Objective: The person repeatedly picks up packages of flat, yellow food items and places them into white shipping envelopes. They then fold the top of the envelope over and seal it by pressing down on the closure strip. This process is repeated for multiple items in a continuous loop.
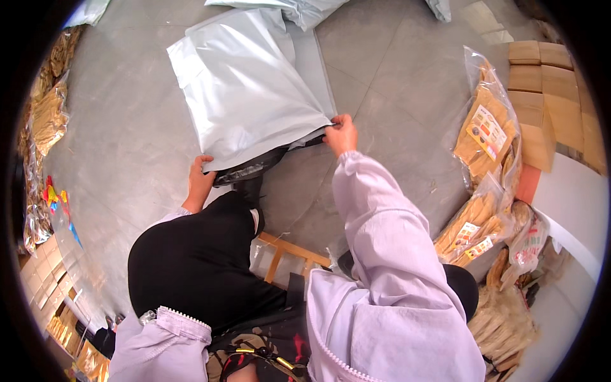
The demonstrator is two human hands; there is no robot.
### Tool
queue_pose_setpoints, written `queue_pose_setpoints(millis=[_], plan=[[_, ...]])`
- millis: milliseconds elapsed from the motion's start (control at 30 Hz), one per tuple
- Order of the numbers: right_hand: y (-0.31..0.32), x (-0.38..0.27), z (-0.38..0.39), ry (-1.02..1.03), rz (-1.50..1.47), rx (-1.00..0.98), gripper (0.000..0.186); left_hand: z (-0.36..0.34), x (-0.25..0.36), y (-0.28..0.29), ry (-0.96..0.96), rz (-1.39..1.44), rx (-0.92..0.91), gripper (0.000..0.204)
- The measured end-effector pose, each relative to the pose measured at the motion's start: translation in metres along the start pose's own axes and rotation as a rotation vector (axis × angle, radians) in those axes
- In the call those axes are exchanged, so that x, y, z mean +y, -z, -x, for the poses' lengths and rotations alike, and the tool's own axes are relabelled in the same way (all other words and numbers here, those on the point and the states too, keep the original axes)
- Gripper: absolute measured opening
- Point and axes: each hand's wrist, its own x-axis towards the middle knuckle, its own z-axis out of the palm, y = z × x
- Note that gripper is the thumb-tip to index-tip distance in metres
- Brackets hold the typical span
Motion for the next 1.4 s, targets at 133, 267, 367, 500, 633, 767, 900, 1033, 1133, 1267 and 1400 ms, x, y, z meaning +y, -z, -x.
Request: queue_pose_setpoints(millis=[133, 267, 367, 500, 633, 767, 900, 1033, 1133, 1267, 1400], plan=[[-0.028, -0.009, 0.044, -0.186, -0.101, 0.009, 0.065, 0.001, 0.030, 0.011, -0.156, -0.338, 0.058, 0.024], [-0.043, 0.008, 0.037, -0.176, -0.090, -0.072, 0.030, -0.012, 0.016, 0.009, -0.209, -0.354, 0.063, 0.023], [-0.009, 0.024, 0.024, -0.146, -0.106, -0.016, 0.011, -0.022, -0.005, 0.021, 0.042, -0.151, 0.160, 0.022], [0.012, 0.038, 0.043, -0.010, 0.102, -0.002, 0.013, -0.008, 0.008, 0.019, -0.198, -0.228, 0.321, 0.018], [-0.024, 0.028, 0.069, 0.239, 0.313, -0.159, 0.016, 0.001, 0.069, 0.013, -0.777, -0.524, -0.001, 0.019], [-0.050, 0.023, 0.089, 0.584, 0.882, -0.417, 0.044, -0.001, 0.084, -0.039, -1.053, -0.383, -0.789, 0.024], [-0.047, 0.003, 0.060, 0.573, 1.193, -0.479, 0.038, -0.024, 0.110, -0.065, -1.036, -0.384, -0.504, 0.042], [-0.024, -0.014, 0.067, 0.558, 1.257, -0.495, 0.024, -0.035, 0.116, -0.069, -1.031, -0.603, -0.529, 0.051], [0.019, 0.023, 0.051, 0.444, 1.329, -0.468, 0.014, -0.038, 0.120, -0.072, -0.832, -0.678, -0.557, 0.051], [0.022, -0.003, 0.072, 0.470, 0.923, -0.341, 0.023, -0.035, 0.107, -0.070, -1.063, -0.613, -0.373, 0.055], [-0.026, 0.003, 0.074, 0.380, 0.426, -0.431, 0.030, -0.042, 0.121, -0.081, -0.906, -0.368, -0.531, 0.054]])
